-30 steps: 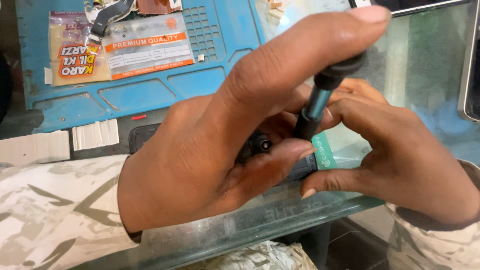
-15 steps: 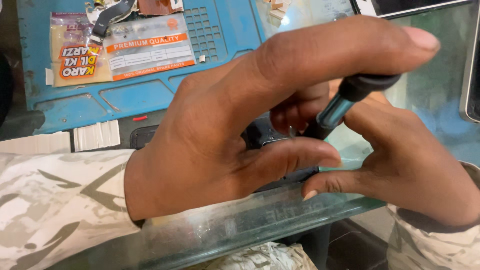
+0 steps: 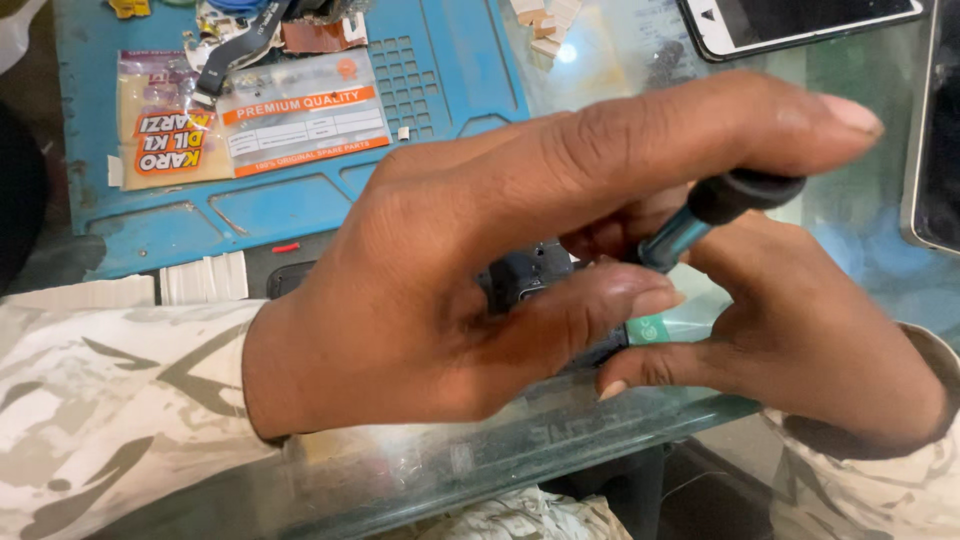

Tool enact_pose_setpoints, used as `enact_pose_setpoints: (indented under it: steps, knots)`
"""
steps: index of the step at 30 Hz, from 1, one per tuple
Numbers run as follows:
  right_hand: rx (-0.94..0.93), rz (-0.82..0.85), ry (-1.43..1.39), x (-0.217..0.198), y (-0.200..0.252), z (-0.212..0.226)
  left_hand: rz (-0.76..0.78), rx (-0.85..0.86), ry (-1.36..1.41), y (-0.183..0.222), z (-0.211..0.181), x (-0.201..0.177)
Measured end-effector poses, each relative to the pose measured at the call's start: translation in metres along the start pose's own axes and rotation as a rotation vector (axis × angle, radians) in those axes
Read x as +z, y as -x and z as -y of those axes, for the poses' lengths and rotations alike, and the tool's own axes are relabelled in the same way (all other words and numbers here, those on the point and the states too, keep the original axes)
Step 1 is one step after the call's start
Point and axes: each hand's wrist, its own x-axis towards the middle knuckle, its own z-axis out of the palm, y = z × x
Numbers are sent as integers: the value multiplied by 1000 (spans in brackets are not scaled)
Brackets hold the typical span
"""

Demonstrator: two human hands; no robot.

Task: The person aligns and presses the back cover onto a smartphone, then uses a screwdriver to fasten screws around the camera module area. The device is handled repeatedly to check fit and alignment during the process.

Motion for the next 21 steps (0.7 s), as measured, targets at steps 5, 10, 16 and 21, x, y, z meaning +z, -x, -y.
enact_pose_setpoints:
  steps: [5,10,16,21]
  knots:
    - [-28,-6,-118,2,-1,0,-4,32,32,3,-8,-8]
    - [-78,-8,11,0,1,-4,-25,6,-28,4,-14,-15]
    - [220,53,17,6,10,-5,-26,5,-77,-1,-19,-10]
    - [149,-80,-231,8,17,7,-22,45,-124,5,-23,-1]
